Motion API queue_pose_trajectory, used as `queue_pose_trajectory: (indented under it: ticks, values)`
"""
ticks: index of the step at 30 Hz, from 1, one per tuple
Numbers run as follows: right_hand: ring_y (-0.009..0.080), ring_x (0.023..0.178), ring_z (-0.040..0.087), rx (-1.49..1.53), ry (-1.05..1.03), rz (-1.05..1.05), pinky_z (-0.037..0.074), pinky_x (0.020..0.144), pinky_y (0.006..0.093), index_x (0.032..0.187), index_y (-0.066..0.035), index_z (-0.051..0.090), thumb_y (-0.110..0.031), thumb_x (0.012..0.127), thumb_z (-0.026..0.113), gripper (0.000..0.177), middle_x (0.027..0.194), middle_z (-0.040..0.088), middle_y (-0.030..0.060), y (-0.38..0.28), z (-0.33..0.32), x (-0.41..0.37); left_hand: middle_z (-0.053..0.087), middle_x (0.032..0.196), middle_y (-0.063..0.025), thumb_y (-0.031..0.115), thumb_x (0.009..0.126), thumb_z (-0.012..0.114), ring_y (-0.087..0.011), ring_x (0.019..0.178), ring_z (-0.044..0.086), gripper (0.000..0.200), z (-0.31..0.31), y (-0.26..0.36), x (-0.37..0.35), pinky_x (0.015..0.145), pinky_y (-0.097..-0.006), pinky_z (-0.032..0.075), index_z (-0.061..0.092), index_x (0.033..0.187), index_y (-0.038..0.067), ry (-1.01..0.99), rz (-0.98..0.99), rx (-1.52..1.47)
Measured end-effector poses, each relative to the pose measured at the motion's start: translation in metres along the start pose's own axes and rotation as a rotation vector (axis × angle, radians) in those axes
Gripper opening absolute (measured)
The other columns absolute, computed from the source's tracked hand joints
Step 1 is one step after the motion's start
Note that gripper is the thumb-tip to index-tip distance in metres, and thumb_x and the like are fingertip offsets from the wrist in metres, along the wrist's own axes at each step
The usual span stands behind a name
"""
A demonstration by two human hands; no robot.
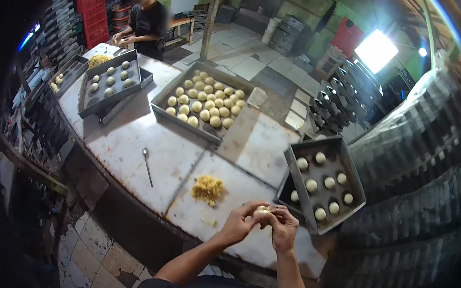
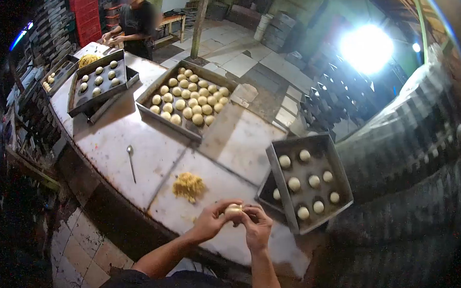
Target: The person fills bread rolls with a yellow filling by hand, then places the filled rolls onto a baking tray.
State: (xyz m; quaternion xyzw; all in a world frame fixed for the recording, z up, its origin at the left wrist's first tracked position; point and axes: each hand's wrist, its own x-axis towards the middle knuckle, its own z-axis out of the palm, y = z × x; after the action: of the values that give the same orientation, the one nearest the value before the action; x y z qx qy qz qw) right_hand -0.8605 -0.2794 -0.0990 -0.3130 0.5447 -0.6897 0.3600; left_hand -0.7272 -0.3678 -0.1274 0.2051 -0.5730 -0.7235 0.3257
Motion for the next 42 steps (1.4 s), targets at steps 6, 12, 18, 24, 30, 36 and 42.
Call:
queue_pose_trajectory:
  ticks: [6,12,18,24,30,36,42]
  values:
    - [0.0131,0.079,0.068,-0.1,-0.061,-0.033,0.058,0.065,0.0285,0.104,0.006,0.07,0.006,0.096,0.068,0.007,0.101,0.069,0.0097,-0.057,-0.103,-0.122,0.07,0.123,-0.0147,0.018,0.112,0.049,-0.0204,0.111,0.067,0.031,0.14,-0.01,-0.082,0.092,-0.0321,0.055,0.065,0.132,0.0,0.044,0.097,0.042]
    - [0.0143,0.087,0.07,-0.305,0.227,-0.182,0.059,0.072,0.0283,0.104,0.005,0.072,0.001,0.096,0.071,0.009,0.103,0.072,0.009,-0.088,-0.19,-0.222,0.07,0.116,-0.0184,0.017,0.111,0.047,-0.0232,0.097,0.07,0.028,0.258,0.0,-0.139,0.082,-0.0343,0.056,0.063,0.128,0.0,-0.155,0.225,0.282]
    - [0.013,0.086,0.068,-0.445,0.332,-0.205,0.056,0.078,0.0251,0.107,0.002,0.077,0.005,0.094,0.071,0.015,0.103,0.07,0.0062,-0.096,-0.217,-0.259,0.067,0.096,-0.0214,0.025,0.113,0.042,-0.0285,0.086,0.067,0.034,0.287,-0.013,-0.134,0.077,-0.0371,0.053,0.062,0.109,-0.002,-0.357,0.004,0.428]
    - [0.0128,0.101,0.057,-0.179,0.214,-0.146,0.051,0.09,0.0249,0.104,0.001,0.079,0.002,0.092,0.075,0.013,0.109,0.056,0.0023,-0.084,-0.244,-0.251,0.062,0.097,-0.0245,0.028,0.113,0.037,-0.0429,0.089,0.06,0.037,0.29,0.001,-0.124,0.082,-0.0441,0.049,0.056,0.112,-0.004,-0.444,-0.165,0.24]
    - [0.0191,0.13,0.052,0.221,0.01,-0.068,0.052,0.104,0.033,0.13,-0.001,0.062,-0.004,0.098,0.071,0.034,0.134,0.053,0.0088,-0.056,-0.218,-0.182,0.065,0.1,-0.0187,0.023,0.111,0.046,-0.0366,0.091,0.064,0.027,0.256,0.014,-0.093,0.088,-0.0428,0.05,0.058,0.109,-0.001,-0.45,0.055,0.548]
    - [0.0162,0.116,0.064,0.914,0.145,0.271,0.052,0.099,0.0278,0.145,0.004,0.049,-0.031,0.104,0.067,0.057,0.13,0.064,0.0082,-0.01,-0.107,-0.095,0.07,0.103,-0.0144,0.017,0.105,0.053,-0.0387,0.095,0.062,0.016,0.174,0.013,-0.001,0.092,-0.0487,0.046,0.063,0.106,0.004,-0.116,0.495,0.853]
    - [0.0167,0.114,0.065,0.392,0.257,0.399,0.054,0.098,0.0294,0.136,0.006,0.059,-0.014,0.101,0.069,0.041,0.125,0.069,0.0094,0.0,-0.133,0.015,0.06,0.141,-0.0175,0.016,0.104,0.052,-0.0306,0.125,0.057,0.025,0.12,-0.03,0.095,0.113,-0.0425,0.038,0.06,0.122,0.0,-0.182,0.049,0.012]
